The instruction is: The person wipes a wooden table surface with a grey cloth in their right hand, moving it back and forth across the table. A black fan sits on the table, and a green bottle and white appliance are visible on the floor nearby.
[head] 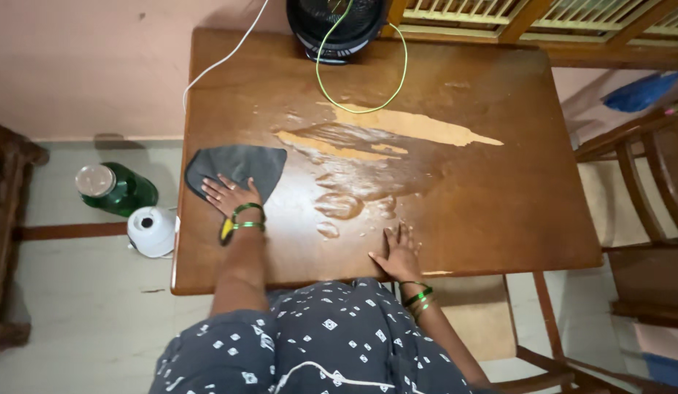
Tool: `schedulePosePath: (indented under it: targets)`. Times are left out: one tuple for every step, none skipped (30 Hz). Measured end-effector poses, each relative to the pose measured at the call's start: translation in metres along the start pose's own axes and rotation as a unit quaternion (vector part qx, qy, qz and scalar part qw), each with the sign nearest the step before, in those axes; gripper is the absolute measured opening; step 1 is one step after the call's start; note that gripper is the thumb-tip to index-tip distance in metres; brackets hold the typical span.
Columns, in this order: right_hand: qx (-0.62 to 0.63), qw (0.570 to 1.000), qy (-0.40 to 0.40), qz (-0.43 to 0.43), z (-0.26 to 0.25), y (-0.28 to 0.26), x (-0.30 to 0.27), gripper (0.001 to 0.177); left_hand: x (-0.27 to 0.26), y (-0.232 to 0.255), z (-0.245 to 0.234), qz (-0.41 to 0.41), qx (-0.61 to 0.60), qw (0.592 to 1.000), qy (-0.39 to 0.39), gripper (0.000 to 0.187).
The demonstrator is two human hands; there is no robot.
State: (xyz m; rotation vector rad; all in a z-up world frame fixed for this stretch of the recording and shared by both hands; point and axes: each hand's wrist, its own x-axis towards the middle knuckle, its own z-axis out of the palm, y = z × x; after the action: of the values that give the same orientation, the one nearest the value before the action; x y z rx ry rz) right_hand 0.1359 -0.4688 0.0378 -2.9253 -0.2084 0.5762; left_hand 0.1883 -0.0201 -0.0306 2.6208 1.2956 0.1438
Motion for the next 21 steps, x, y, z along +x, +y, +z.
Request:
schedulePosePath:
  targets:
    - [0.013, 1.0, 0.01, -0.026, 0.001, -0.001, 0.006, 0.093, 0.002, 0.011, 0.002, -0.008, -0.001, 1.0, -0.013, 0.093]
    - [0.025, 0.998, 0.02, -0.049, 0.001, 0.007, 0.009, 0.095, -0.001, 0.025, 0.006, -0.015, -0.002, 0.999, -0.029, 0.092]
    - [0.036, 0.996, 0.029, -0.072, 0.003, 0.014, 0.011, 0.096, -0.001, 0.039, 0.01, 0.002, -0.005, 0.999, -0.054, 0.091]
    - [0.06, 0.995, 0.02, -0.077, 0.002, 0.024, 0.012, 0.094, -0.004, 0.057, 0.015, 0.019, -0.011, 0.997, -0.08, 0.09]
    - [0.083, 0.993, 0.012, -0.081, 0.001, 0.032, 0.013, 0.091, -0.012, 0.075, 0.021, 0.062, -0.015, 0.994, -0.09, 0.091]
    - [0.106, 0.991, 0.005, -0.087, -0.001, 0.035, 0.015, 0.089, -0.02, 0.094, 0.027, 0.104, -0.021, 0.99, -0.098, 0.092]
    - [0.123, 0.989, 0.007, -0.078, -0.002, 0.036, 0.013, 0.088, -0.034, 0.114, 0.033, 0.157, -0.022, 0.983, -0.096, 0.095]
    - [0.14, 0.988, 0.009, -0.07, -0.003, 0.036, 0.011, 0.087, -0.049, 0.132, 0.038, 0.209, -0.023, 0.973, -0.094, 0.098]
    - [0.158, 0.985, 0.011, -0.062, -0.002, 0.034, 0.009, 0.087, -0.071, 0.149, 0.042, 0.245, -0.11, 0.957, -0.113, 0.09]
    - [0.143, 0.987, 0.033, -0.057, 0.0, 0.03, 0.007, 0.085, -0.097, 0.169, 0.044, 0.311, -0.063, 0.943, -0.097, 0.093]
    - [0.128, 0.989, 0.055, -0.053, 0.004, 0.027, 0.005, 0.084, -0.118, 0.178, 0.044, 0.372, -0.039, 0.912, -0.166, 0.094]
    - [0.113, 0.989, 0.077, -0.048, 0.009, 0.023, 0.002, 0.082, -0.147, 0.189, 0.043, 0.408, 0.01, 0.884, -0.228, 0.09]
    - [0.124, 0.985, 0.106, -0.053, 0.015, 0.022, 0.001, 0.076, -0.171, 0.19, 0.043, 0.499, -0.019, 0.844, -0.196, 0.091]
    - [0.135, 0.98, 0.136, -0.057, 0.019, 0.023, 0.001, 0.071, -0.194, 0.191, 0.043, 0.538, -0.003, 0.796, -0.277, 0.092]
    - [0.145, 0.974, 0.165, -0.061, 0.023, 0.025, 0.001, 0.067, -0.216, 0.188, 0.043, 0.612, -0.013, 0.751, -0.248, 0.088]
    - [0.168, 0.967, 0.191, -0.002, 0.028, 0.026, -0.002, 0.052, -0.227, 0.18, 0.041, 0.681, -0.022, 0.699, -0.219, 0.085]
    - [0.19, 0.956, 0.214, 0.057, 0.031, 0.026, -0.005, 0.04, -0.227, 0.171, 0.038, 0.682, -0.037, 0.698, -0.213, 0.084]
    - [0.191, 0.945, 0.247, 0.092, 0.032, 0.03, -0.011, 0.037, -0.224, 0.162, 0.032, 0.683, -0.053, 0.698, -0.208, 0.082]
    - [0.193, 0.932, 0.279, 0.127, 0.032, 0.034, -0.019, 0.036, -0.221, 0.153, 0.022, 0.684, -0.069, 0.697, -0.202, 0.08]
    - [0.204, 0.926, 0.28, 0.148, 0.031, 0.038, -0.023, 0.037, -0.209, 0.152, 0.012, 0.62, -0.022, 0.734, -0.277, 0.083]
    - [0.214, 0.92, 0.28, 0.17, 0.029, 0.041, -0.029, 0.037, -0.189, 0.147, 0.003, 0.549, 0.025, 0.76, -0.347, 0.086]
